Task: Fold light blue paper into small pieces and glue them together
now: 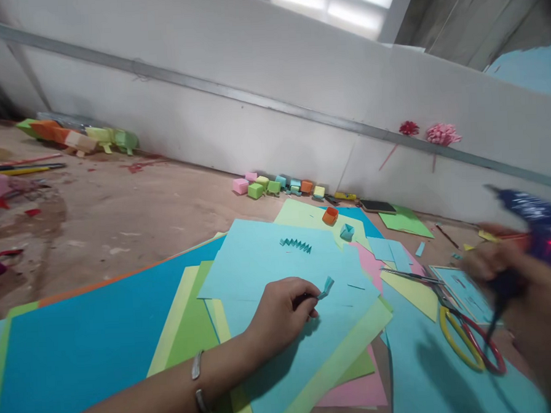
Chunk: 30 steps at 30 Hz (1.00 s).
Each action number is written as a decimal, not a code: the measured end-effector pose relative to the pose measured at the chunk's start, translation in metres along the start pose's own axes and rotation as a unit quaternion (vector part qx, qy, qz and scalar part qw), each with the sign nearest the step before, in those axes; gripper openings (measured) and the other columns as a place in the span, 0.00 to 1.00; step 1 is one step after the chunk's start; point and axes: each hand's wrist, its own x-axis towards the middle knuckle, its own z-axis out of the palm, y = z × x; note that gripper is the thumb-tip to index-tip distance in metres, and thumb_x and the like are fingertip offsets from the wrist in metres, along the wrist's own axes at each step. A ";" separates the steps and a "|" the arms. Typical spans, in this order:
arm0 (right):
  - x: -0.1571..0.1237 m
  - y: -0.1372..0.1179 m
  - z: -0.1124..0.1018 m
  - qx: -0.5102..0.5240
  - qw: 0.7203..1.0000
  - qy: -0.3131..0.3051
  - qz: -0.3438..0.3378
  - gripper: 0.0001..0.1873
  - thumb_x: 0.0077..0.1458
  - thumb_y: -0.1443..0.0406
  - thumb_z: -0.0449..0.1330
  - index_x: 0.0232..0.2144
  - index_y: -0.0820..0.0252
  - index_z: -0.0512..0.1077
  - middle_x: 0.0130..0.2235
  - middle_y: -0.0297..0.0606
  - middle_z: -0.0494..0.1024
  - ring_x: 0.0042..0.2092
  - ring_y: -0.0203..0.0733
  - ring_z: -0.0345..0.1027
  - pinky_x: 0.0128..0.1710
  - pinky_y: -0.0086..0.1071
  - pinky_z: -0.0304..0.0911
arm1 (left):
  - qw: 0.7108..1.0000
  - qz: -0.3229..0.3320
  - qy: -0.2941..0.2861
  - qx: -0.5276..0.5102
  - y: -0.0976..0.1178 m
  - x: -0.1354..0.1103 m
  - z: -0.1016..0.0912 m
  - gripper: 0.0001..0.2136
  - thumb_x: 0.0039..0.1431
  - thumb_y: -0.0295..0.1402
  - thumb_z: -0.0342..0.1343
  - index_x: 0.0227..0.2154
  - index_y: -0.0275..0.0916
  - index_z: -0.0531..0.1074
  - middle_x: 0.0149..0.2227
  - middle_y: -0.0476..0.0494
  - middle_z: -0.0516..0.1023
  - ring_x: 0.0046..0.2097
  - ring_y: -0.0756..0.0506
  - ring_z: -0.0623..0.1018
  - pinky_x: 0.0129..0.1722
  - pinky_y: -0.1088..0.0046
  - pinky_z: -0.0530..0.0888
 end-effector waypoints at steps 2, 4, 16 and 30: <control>-0.022 0.001 0.041 0.039 0.994 -0.076 0.064 0.10 0.57 0.57 0.61 0.32 0.56 0.72 0.27 0.37 0.74 0.31 0.41 0.69 0.33 0.35 0.68 | 1.000 0.012 -0.001 0.016 0.002 0.000 -0.001 0.07 0.53 0.25 0.52 0.28 0.37 0.76 0.23 0.47 0.78 0.26 0.49 0.80 0.27 0.77 0.74; -0.048 -0.001 0.071 0.043 0.986 -0.145 0.077 0.14 0.56 0.57 0.62 0.44 0.53 0.71 0.34 0.38 0.78 0.37 0.43 0.72 0.35 0.35 0.69 | 0.999 0.019 -0.008 0.026 0.004 0.000 -0.001 0.08 0.53 0.24 0.52 0.28 0.38 0.76 0.25 0.47 0.79 0.27 0.49 0.79 0.28 0.77 0.73; -0.086 0.032 0.092 0.033 0.946 -0.310 0.092 0.16 0.60 0.58 0.58 0.49 0.54 0.70 0.50 0.45 0.77 0.50 0.49 0.71 0.50 0.43 0.69 | 0.996 0.001 -0.043 0.078 0.007 -0.002 -0.001 0.09 0.53 0.23 0.52 0.28 0.38 0.77 0.25 0.48 0.79 0.27 0.49 0.76 0.29 0.76 0.71; -0.108 0.013 0.101 0.183 0.897 -0.325 0.237 0.22 0.53 0.49 0.63 0.46 0.53 0.72 0.40 0.44 0.81 0.43 0.49 0.75 0.44 0.43 0.72 | 0.997 -0.060 -0.036 -0.014 0.008 -0.004 0.001 0.06 0.51 0.24 0.49 0.25 0.38 0.69 0.27 0.50 0.73 0.19 0.55 0.70 0.18 0.82 0.66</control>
